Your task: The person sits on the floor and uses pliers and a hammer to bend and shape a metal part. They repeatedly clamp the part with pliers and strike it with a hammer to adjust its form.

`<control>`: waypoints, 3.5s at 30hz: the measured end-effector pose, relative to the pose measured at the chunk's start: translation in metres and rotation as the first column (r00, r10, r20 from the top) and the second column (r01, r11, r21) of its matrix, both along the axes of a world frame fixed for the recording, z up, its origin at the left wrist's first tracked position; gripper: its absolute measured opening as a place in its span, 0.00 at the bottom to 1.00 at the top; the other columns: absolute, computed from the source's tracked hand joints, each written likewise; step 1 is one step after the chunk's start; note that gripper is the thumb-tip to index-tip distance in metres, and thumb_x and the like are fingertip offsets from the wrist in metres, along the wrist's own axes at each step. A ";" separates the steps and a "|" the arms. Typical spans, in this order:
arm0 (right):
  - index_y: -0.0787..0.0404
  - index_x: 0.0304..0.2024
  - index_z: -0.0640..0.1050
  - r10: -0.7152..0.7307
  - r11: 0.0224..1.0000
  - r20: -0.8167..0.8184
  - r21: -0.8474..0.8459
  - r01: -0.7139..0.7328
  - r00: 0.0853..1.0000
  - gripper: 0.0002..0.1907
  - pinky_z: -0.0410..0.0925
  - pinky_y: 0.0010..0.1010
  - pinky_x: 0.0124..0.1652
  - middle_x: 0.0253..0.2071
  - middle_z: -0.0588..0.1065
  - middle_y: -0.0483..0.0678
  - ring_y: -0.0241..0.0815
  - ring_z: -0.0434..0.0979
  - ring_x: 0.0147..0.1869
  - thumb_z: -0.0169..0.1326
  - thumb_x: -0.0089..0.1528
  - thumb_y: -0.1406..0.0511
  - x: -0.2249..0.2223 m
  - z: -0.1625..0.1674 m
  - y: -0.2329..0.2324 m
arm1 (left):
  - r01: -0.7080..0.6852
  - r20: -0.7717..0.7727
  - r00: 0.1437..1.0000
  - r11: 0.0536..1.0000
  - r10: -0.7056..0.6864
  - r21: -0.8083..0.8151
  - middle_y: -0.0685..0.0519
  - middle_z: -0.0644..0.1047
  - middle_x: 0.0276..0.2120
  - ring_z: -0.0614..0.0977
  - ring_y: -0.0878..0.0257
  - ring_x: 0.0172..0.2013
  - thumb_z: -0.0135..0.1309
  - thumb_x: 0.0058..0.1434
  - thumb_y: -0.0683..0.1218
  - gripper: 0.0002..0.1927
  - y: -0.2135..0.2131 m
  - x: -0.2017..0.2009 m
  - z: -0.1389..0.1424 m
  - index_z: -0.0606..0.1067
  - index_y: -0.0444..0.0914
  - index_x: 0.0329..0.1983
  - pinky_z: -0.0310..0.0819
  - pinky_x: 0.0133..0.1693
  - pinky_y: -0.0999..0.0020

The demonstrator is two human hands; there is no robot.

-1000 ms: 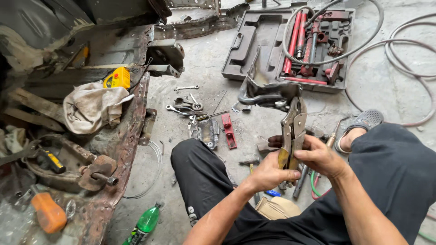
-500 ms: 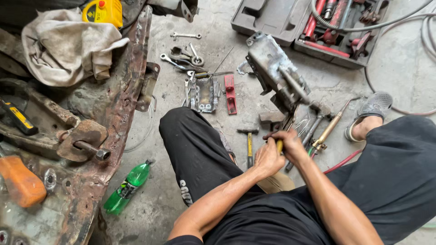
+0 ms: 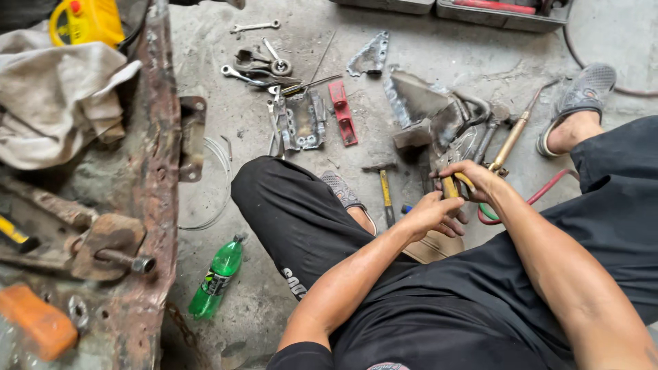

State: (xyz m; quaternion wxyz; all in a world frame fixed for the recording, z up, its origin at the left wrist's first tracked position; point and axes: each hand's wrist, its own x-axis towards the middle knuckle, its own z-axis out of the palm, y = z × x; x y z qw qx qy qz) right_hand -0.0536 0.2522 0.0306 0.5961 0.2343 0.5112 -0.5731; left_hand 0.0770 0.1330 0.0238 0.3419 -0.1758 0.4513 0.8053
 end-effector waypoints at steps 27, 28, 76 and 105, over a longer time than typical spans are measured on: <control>0.58 0.53 0.78 0.916 0.255 0.098 0.605 -0.754 0.389 0.20 0.78 0.50 0.32 0.36 0.82 0.59 0.56 0.83 0.31 0.62 0.59 0.64 -0.035 -0.035 0.012 | 0.079 -0.156 0.982 0.977 -0.110 -0.196 0.44 0.82 0.37 0.83 0.63 0.25 0.53 0.65 0.50 0.20 0.037 -0.001 -0.026 0.75 0.34 0.56 0.76 0.26 0.66; 0.59 0.52 0.80 0.936 0.216 0.087 0.622 -0.752 0.341 0.18 0.78 0.48 0.31 0.34 0.83 0.59 0.55 0.83 0.30 0.61 0.60 0.63 -0.034 -0.033 0.011 | 0.075 -0.216 0.967 0.959 -0.137 -0.273 0.44 0.83 0.36 0.83 0.60 0.26 0.54 0.65 0.50 0.20 0.033 0.002 -0.018 0.76 0.34 0.55 0.77 0.28 0.64; 0.72 0.46 0.82 0.515 0.699 -0.503 0.716 0.000 0.695 0.20 0.67 0.34 0.23 0.25 0.77 0.57 0.42 0.75 0.22 0.65 0.62 0.59 -0.022 -0.025 0.055 | 0.060 -0.366 0.422 0.429 -0.829 -0.901 0.44 0.82 0.30 0.86 0.47 0.34 0.54 0.55 0.42 0.10 -0.013 0.005 0.026 0.74 0.36 0.40 0.79 0.35 0.49; 0.72 0.47 0.82 0.532 0.686 -0.477 0.727 -0.026 0.700 0.21 0.68 0.34 0.24 0.25 0.77 0.56 0.42 0.76 0.23 0.65 0.62 0.59 -0.025 -0.015 0.049 | 0.057 -0.377 0.410 0.436 -0.831 -0.898 0.44 0.82 0.30 0.86 0.47 0.35 0.53 0.56 0.42 0.09 -0.010 0.007 0.018 0.75 0.36 0.40 0.79 0.35 0.49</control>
